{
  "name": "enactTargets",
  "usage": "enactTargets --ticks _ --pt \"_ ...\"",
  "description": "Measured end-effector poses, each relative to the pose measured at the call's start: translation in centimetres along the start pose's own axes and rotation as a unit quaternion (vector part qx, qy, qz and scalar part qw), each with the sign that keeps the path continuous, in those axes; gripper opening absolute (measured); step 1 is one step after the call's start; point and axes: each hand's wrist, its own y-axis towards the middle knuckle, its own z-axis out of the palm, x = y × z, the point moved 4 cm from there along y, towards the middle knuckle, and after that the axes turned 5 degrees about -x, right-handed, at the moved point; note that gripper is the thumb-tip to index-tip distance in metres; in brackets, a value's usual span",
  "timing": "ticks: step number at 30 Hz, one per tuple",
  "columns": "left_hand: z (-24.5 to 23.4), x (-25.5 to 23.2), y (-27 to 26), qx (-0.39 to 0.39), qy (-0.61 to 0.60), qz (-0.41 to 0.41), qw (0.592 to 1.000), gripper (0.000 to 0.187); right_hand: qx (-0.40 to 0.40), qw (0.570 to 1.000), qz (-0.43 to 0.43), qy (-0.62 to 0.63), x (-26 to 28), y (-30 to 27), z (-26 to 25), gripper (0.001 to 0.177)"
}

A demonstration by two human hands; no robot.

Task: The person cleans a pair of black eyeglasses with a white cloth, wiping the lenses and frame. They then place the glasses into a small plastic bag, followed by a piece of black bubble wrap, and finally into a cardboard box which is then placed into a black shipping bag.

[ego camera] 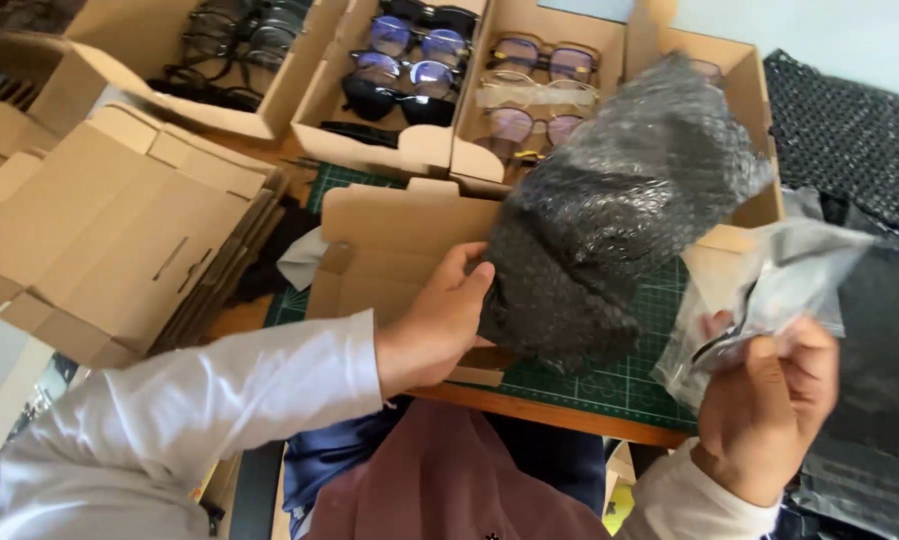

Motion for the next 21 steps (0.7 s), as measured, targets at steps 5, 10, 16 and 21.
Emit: enactTargets --ticks 5,10,16,21 --pt "0.4 1.1 -1.6 0.031 -0.099 -0.026 0.994 0.051 0.093 0.937 0.291 0.17 -0.2 -0.4 1.5 0.034" --pt "1.7 1.1 -2.8 0.152 0.072 0.069 0.983 0.074 0.039 0.992 0.119 0.02 1.4 -1.3 0.5 0.026" --pt "1.1 -0.2 -3.4 0.165 0.219 0.029 0.961 0.093 0.206 0.963 0.037 -0.17 2.6 -1.7 2.9 0.033" --pt "-1.8 0.2 -3.8 0.152 0.193 0.036 0.969 0.098 0.368 0.904 0.039 -0.215 1.2 -1.3 6.9 0.029"
